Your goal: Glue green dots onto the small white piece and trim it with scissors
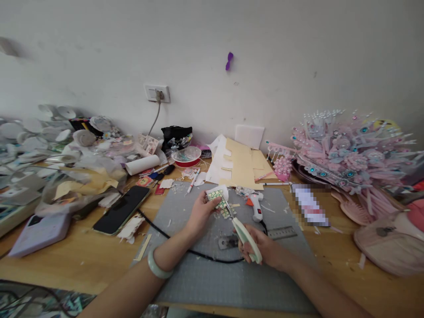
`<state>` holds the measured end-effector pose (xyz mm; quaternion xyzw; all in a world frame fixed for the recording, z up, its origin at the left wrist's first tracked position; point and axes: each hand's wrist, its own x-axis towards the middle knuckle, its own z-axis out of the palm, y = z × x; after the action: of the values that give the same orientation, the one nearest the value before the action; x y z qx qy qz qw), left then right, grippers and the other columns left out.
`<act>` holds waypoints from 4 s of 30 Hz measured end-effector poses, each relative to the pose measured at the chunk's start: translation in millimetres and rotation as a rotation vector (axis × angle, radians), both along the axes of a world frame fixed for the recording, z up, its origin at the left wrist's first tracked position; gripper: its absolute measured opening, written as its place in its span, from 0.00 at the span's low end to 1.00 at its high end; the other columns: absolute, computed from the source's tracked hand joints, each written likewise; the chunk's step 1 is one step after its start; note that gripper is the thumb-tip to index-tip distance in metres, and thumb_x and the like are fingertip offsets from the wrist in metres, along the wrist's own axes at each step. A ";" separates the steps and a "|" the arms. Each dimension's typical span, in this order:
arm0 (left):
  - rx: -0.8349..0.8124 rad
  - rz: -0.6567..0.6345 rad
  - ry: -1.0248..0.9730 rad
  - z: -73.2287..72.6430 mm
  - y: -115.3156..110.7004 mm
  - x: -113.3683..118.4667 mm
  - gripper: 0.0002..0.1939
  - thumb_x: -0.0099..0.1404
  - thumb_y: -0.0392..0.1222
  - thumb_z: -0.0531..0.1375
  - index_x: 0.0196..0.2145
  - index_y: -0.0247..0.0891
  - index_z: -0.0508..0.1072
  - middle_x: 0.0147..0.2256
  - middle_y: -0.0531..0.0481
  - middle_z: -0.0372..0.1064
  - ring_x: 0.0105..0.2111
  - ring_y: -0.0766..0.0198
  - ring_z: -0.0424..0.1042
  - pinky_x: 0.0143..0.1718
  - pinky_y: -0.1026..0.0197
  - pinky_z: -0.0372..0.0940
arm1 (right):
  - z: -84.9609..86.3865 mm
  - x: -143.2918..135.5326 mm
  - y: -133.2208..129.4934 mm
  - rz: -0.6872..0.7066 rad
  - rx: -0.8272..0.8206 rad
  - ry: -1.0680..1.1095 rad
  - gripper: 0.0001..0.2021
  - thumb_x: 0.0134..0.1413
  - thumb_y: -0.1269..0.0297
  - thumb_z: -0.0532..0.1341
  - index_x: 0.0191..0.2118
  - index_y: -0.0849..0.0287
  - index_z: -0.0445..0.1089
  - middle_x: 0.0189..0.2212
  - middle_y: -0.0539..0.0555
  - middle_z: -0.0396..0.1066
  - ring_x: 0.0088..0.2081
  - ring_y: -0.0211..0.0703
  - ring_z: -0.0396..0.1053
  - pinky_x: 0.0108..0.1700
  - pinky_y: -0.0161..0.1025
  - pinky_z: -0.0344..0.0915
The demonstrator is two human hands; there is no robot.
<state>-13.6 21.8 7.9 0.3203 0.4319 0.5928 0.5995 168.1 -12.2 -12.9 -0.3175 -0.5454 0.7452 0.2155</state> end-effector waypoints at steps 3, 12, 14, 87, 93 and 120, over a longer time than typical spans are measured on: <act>0.004 0.009 -0.010 -0.5 0.8 -0.6 0.17 0.46 0.38 0.63 0.34 0.36 0.63 0.29 0.55 0.66 0.25 0.71 0.65 0.24 0.69 0.61 | 3.8 -1.1 -0.8 0.000 0.003 -0.015 0.18 0.42 0.54 0.60 0.33 0.59 0.54 0.19 0.43 0.57 0.16 0.27 0.55 0.12 0.24 0.45; 0.021 0.010 -0.010 -2.4 1.9 -1.1 0.17 0.45 0.39 0.64 0.33 0.36 0.64 0.29 0.54 0.68 0.25 0.70 0.66 0.24 0.69 0.61 | 8.2 -2.3 -2.2 -0.020 -0.040 0.005 0.21 0.39 0.52 0.61 0.34 0.59 0.54 0.19 0.43 0.57 0.15 0.26 0.53 0.14 0.26 0.45; 0.022 0.006 -0.002 -2.0 1.8 -1.3 0.17 0.45 0.39 0.64 0.33 0.36 0.64 0.29 0.54 0.68 0.25 0.70 0.66 0.24 0.69 0.61 | 8.4 -2.5 -2.3 -0.014 -0.044 0.008 0.21 0.39 0.52 0.61 0.34 0.59 0.54 0.18 0.42 0.57 0.15 0.26 0.53 0.14 0.26 0.44; 0.038 -0.450 0.272 -10.9 -17.5 15.2 0.14 0.42 0.41 0.65 0.25 0.35 0.63 0.22 0.57 0.64 0.22 0.71 0.61 0.26 0.68 0.56 | 11.4 5.3 10.1 -0.300 0.697 -0.469 0.12 0.51 0.60 0.53 0.22 0.61 0.61 0.18 0.46 0.57 0.23 0.33 0.56 0.24 0.30 0.52; 0.037 -0.495 0.310 -12.3 -15.8 15.5 0.15 0.44 0.43 0.64 0.28 0.34 0.66 0.25 0.55 0.66 0.25 0.69 0.63 0.27 0.67 0.57 | 12.0 5.1 11.9 -0.344 0.717 -0.481 0.15 0.52 0.58 0.51 0.20 0.60 0.56 0.16 0.45 0.53 0.21 0.32 0.55 0.24 0.29 0.50; 0.081 -0.633 0.342 -16.5 -17.9 14.0 0.14 0.50 0.45 0.59 0.34 0.35 0.69 0.27 0.52 0.67 0.25 0.68 0.63 0.28 0.67 0.58 | 11.6 3.2 9.2 -0.386 0.925 -0.535 0.12 0.53 0.61 0.51 0.24 0.60 0.62 0.20 0.48 0.60 0.24 0.34 0.59 0.26 0.31 0.54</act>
<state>0.4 3.9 -8.5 0.5564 0.3814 0.3322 0.6592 171.3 -3.0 -1.3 -0.4615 -0.7828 0.2693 0.3188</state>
